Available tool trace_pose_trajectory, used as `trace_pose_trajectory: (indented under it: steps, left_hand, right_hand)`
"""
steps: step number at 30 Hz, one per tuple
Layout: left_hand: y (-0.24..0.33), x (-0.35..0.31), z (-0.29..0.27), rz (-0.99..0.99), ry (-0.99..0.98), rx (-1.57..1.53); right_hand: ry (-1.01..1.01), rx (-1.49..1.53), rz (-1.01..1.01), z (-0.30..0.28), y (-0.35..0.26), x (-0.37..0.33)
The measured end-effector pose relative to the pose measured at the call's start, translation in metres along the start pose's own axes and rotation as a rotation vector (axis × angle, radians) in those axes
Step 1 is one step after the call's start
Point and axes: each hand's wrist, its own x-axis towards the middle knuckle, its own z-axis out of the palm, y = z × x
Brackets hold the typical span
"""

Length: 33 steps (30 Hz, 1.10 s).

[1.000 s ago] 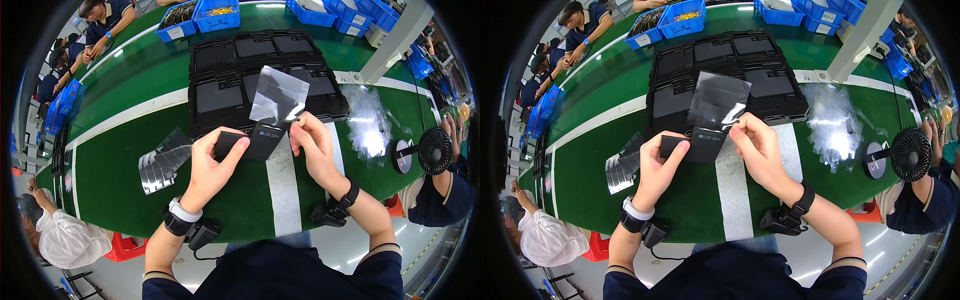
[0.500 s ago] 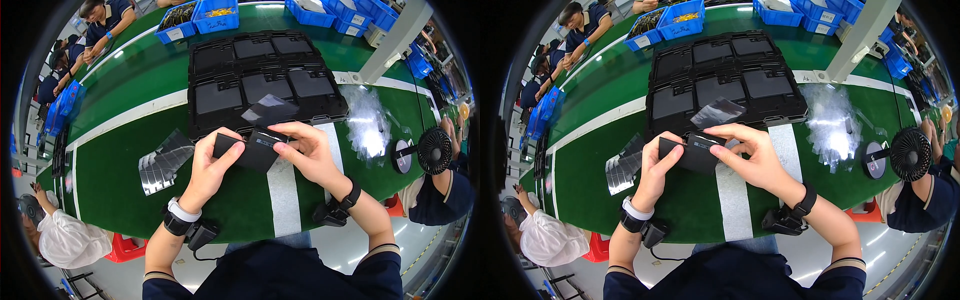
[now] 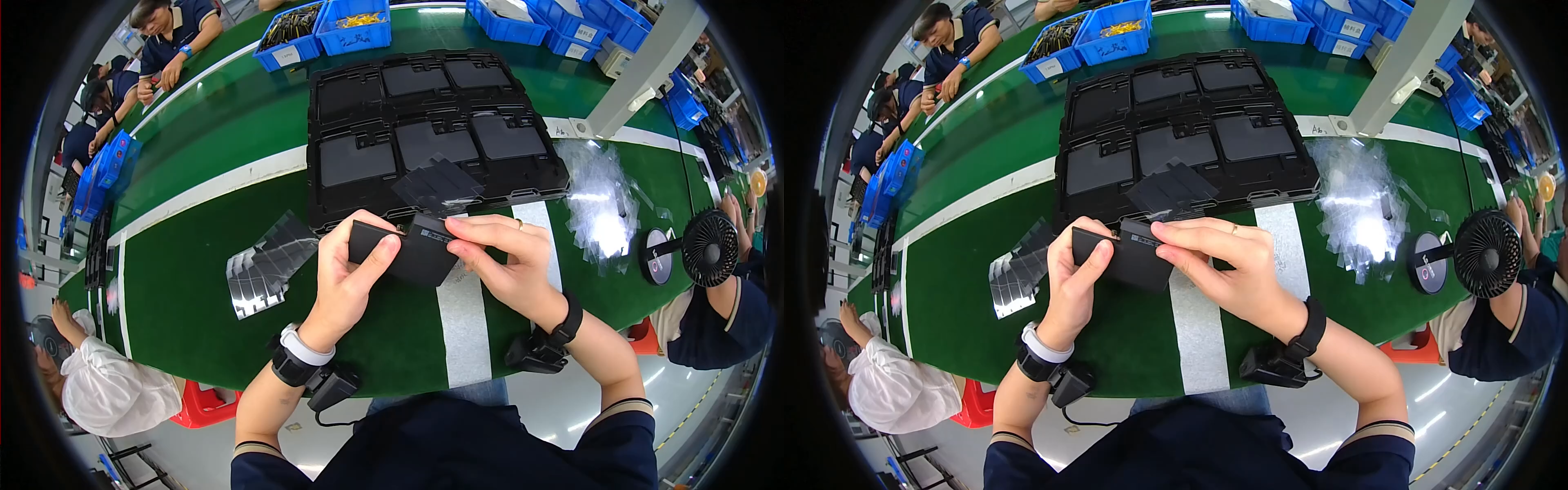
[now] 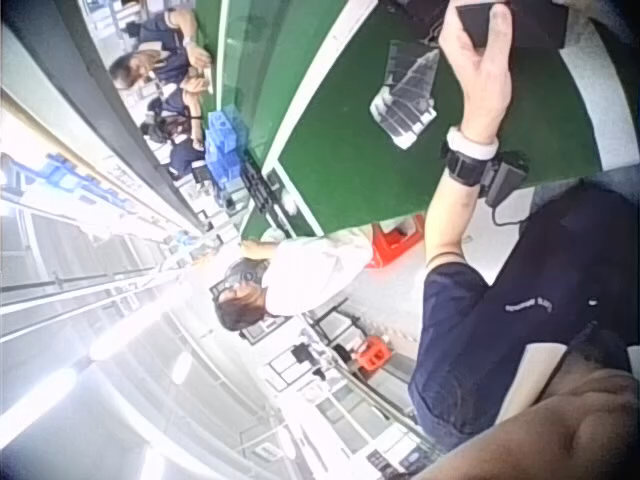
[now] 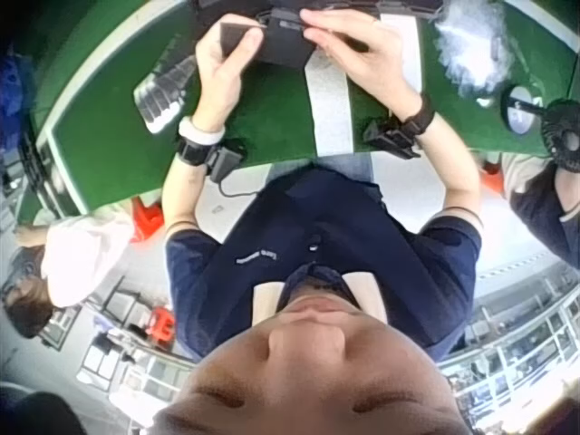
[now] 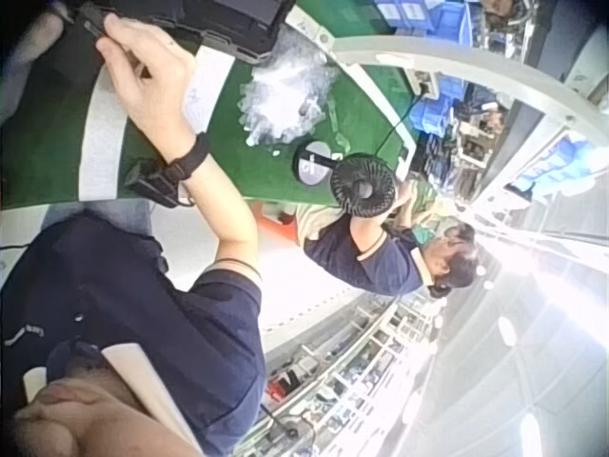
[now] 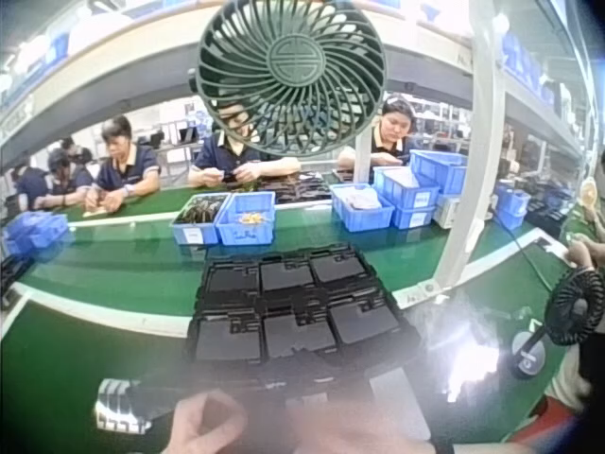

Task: Applying protective films or components to electronic device parts on a production line.

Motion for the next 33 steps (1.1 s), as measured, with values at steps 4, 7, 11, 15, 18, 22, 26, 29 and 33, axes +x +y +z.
trace_pose_trajectory:
  steps: [4, 7, 11, 15, 18, 22, 26, 29, 33]
  left_hand:
    - [-0.002, 0.001, -0.001, 0.033, 0.014, 0.055]
    - [-0.004, 0.002, -0.005, 0.113, -0.017, 0.222]
    - [-0.005, 0.002, -0.005, 0.183, -0.032, 0.317]
    - [-0.005, 0.002, -0.004, 0.059, -0.002, 0.253]
    - [-0.008, 0.003, -0.004, -0.028, -0.045, 0.205]
    - [-0.006, 0.003, -0.006, -0.114, -0.169, 0.31]
    - [0.001, 0.008, -0.011, -0.161, -0.063, 0.208]
    - [-0.003, 0.006, -0.014, -0.182, -0.048, 0.159]
    - [-0.007, 0.006, -0.009, -0.453, -0.215, -0.069]
  right_hand:
    - [0.015, 0.484, 0.347, 0.002, 0.001, -0.001]
    - [-0.091, 0.732, 0.642, -0.008, 0.006, 0.006]
    - [-0.172, 0.781, 0.789, -0.009, 0.01, 0.006]
    - [-0.17, 0.305, 0.521, -0.002, 0.008, 0.004]
    - [-0.101, -0.031, 0.221, 0.0, 0.01, 0.005]
    - [-0.305, -0.194, 0.213, -0.005, 0.014, 0.0]
    - [-0.512, 0.138, 0.329, -0.013, 0.01, 0.007]
    - [-0.468, 0.257, 0.381, -0.011, 0.001, 0.01]
    - [-0.256, 0.228, 0.075, -0.004, 0.003, 0.01]
